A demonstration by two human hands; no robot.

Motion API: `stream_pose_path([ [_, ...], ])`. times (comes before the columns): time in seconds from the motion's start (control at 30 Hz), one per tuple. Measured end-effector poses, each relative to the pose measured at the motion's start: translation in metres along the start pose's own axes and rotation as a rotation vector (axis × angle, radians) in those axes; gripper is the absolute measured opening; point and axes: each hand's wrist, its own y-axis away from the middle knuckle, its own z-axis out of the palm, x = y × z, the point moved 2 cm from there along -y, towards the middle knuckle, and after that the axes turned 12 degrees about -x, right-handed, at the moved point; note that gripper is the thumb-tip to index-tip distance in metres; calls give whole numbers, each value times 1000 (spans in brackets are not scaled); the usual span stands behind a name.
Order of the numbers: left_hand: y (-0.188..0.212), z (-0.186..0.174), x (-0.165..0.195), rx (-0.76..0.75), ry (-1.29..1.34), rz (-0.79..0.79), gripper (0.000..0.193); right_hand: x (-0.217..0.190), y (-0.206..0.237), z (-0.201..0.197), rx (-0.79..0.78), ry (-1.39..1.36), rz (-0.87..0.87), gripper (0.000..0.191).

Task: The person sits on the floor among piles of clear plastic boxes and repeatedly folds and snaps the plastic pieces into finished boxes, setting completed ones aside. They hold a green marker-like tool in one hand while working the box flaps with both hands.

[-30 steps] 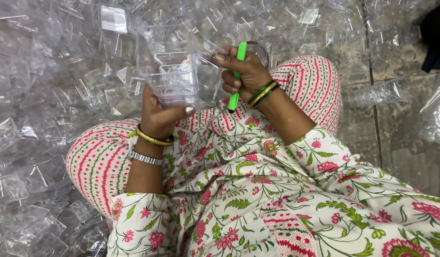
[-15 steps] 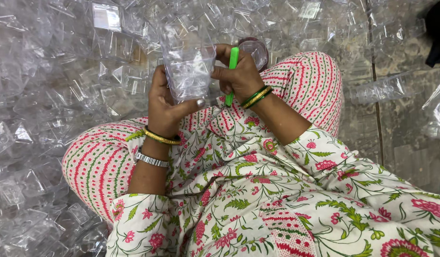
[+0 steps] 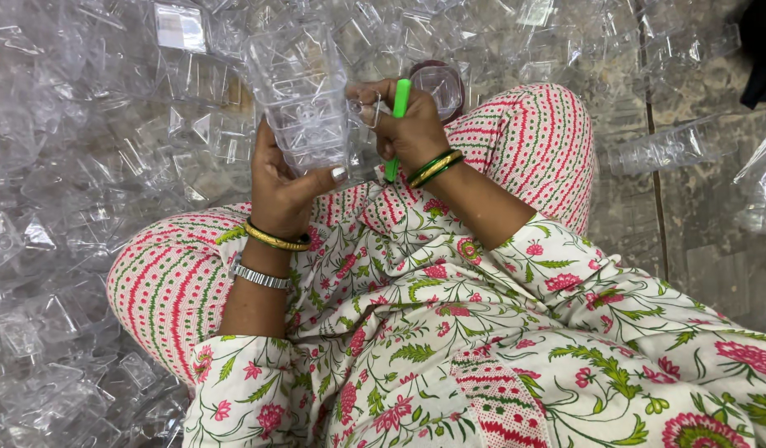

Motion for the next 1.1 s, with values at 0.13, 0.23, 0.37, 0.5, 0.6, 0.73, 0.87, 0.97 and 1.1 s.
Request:
stream_pose_path([
  [0.13,1,1,2,8,27,17,78,9,0,-2,-30,89,-15,12],
  [0.23,1,1,2,-14,63,32,76,16,-2,-6,-38,103,-13,15],
  [0.37,3,-4,-1,53,179,3,71,17,-5,-9,23,147,15,14],
  [0.5,5,-8,1,43,174,45,69,0,-3,-12,-6,128,140,19],
  [0.6,5,-8,3,49,161,60,68,-12,3,-12,-55,-134,294,26],
  [0.73,4,-4,6,23,101,62,68,-19,5,-12,-253,-321,344,20],
  [0.87,5,-1,9,28,50,23,72,-9,1,-18,-296,-315,296,22],
  [0.97,5,0,11,12,-23,27,74,-2,1,-25,-250,-185,288,19],
  [1.1,4,0,11,18,3,42,73,-1,0,-25,-177,120,227,26],
])
